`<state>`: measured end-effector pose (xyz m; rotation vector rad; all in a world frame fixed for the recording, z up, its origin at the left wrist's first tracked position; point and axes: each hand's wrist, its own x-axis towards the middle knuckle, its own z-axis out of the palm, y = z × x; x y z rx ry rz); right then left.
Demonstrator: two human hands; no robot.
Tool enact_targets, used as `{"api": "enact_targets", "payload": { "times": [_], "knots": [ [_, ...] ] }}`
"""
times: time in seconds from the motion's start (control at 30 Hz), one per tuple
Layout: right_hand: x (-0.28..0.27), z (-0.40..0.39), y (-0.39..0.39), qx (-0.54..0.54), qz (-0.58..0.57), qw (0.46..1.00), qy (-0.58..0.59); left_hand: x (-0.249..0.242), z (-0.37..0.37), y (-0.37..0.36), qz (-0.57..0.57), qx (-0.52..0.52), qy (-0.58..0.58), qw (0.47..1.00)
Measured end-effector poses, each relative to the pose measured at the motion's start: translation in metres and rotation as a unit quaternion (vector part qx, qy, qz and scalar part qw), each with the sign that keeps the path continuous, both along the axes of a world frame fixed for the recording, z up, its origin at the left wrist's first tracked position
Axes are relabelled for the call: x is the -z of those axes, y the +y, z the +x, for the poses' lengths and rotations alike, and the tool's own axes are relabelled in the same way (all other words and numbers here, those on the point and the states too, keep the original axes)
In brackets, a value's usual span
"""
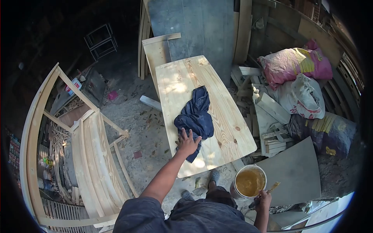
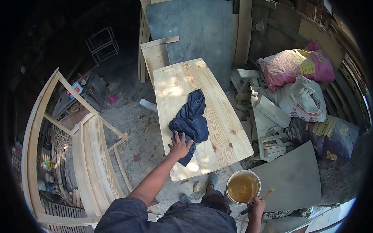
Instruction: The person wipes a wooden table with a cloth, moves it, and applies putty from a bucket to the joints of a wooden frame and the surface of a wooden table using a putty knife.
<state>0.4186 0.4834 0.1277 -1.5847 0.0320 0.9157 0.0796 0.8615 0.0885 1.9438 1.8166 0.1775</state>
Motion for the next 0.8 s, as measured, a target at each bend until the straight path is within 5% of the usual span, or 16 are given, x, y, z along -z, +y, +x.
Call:
{"api": "enact_targets", "payload": {
  "times": [0.03,0.13,0.17,0.27,0.33,0.47,0.53,0.6,0.7,0.8],
  "knots": [
    [0.002,0.009,0.007,0.018,0.002,1.000,0.010,0.020,0.017,0.034,0.091,-0.003,-0.011,0.996],
    [-0.006,0.037,0.035,0.039,-0.009,0.999,0.026,0.015,0.061,0.091,-0.029,-0.038,0.022,0.999],
    [-0.009,0.048,0.042,0.042,-0.019,0.999,0.025,0.042,0.077,0.107,-0.036,-0.111,-0.001,0.993],
    [-0.008,0.083,0.059,0.060,-0.056,0.997,0.003,0.071,0.093,0.109,-0.009,-0.076,0.071,0.995],
    [-0.004,0.106,0.071,0.066,-0.020,0.998,0.011,0.074,0.087,0.078,0.054,-0.024,0.022,0.998],
    [0.007,0.144,0.136,0.035,0.077,0.994,0.062,0.088,0.042,-0.056,0.066,0.238,-0.034,0.969],
    [0.001,0.145,0.179,0.033,0.109,0.993,0.032,0.086,0.006,-0.100,-0.005,0.372,-0.031,0.928],
    [-0.016,0.125,0.226,0.037,0.140,0.989,0.020,0.083,-0.049,-0.129,0.008,0.324,0.004,0.946],
    [0.034,0.139,0.268,-0.062,0.165,0.984,0.032,0.054,-0.172,-0.167,-0.054,0.047,0.068,0.995],
    [0.008,0.083,0.303,-0.102,0.154,0.982,0.047,0.045,-0.309,-0.219,-0.008,-0.241,0.173,0.955]
  ]
}}
